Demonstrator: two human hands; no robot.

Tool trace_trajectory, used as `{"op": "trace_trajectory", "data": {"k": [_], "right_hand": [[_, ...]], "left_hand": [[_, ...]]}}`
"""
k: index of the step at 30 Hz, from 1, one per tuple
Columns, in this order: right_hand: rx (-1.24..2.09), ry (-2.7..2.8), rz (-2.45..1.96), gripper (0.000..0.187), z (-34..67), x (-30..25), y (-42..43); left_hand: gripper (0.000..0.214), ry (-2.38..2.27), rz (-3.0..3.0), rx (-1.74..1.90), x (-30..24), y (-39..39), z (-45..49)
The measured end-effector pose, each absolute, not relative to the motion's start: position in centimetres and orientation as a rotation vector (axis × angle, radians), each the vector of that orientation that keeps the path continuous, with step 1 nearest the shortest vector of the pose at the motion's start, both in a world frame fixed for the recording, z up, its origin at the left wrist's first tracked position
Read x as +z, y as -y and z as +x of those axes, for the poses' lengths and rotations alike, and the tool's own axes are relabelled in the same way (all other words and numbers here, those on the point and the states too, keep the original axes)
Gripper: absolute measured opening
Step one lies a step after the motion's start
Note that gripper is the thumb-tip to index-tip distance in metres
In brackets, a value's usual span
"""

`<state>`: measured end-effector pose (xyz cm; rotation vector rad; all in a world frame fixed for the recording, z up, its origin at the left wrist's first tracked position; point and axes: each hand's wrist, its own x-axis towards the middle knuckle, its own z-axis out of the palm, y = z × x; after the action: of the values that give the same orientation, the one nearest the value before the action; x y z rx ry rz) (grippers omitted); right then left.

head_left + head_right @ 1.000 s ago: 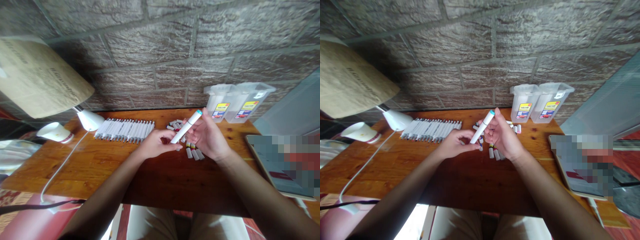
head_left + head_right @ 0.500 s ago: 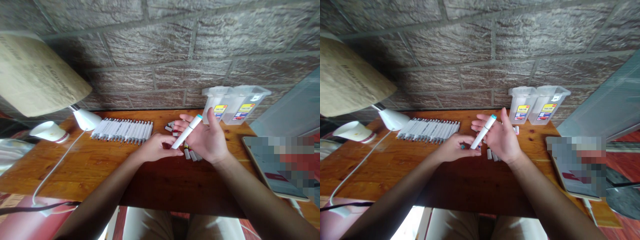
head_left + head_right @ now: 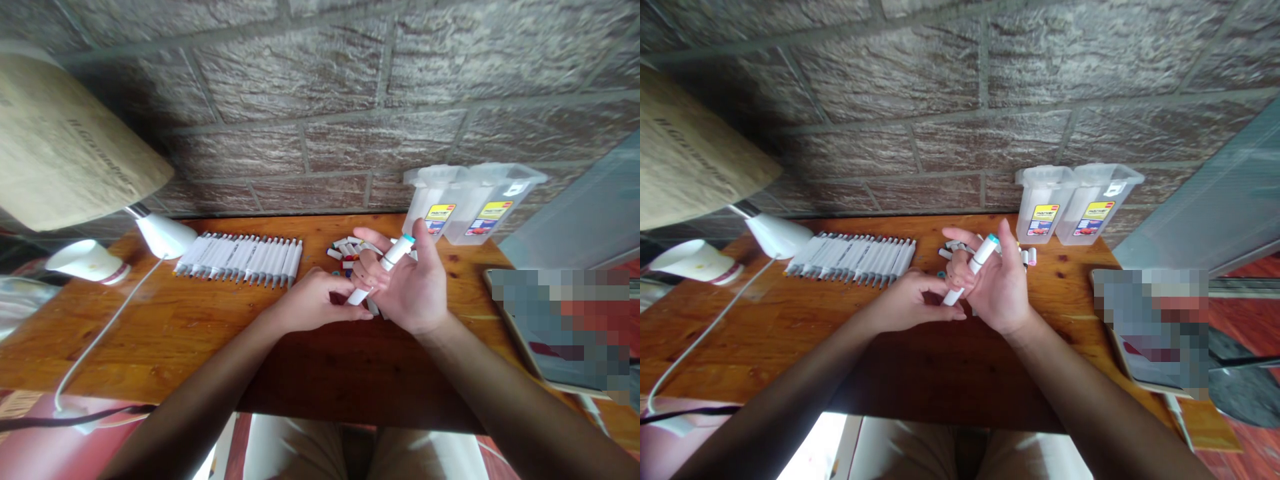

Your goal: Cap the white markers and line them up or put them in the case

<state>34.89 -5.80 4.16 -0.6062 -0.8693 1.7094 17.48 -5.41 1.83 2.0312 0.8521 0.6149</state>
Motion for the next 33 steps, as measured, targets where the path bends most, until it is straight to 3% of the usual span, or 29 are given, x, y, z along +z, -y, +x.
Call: {"op": "trace_trajectory", "data": {"k": [8, 14, 27, 33], "right_hand": [[1.762, 0.766, -0.535, 0.05, 35.0, 4.0, 6.0], [1.776, 0.71, -0.507, 0.045, 35.2, 4.0, 5.9], [1.729, 0.856, -0.558, 0.065, 35.0, 4.4, 5.6], [1.582, 1.057, -0.721, 0.035, 34.7, 3.2, 5.4]], "left_hand": [[0.037, -0.788, 2.058, 0.547, 1.3, 5.3, 17.9], [0.037, -0.762, 2.05, 0.541, 1.7, 5.4, 17.9], [0.034, -0.717, 1.949, 0.619, 1.8, 5.5, 17.8], [0.029, -0.756, 1.841, 0.76, 1.8, 5.2, 17.7]]}}
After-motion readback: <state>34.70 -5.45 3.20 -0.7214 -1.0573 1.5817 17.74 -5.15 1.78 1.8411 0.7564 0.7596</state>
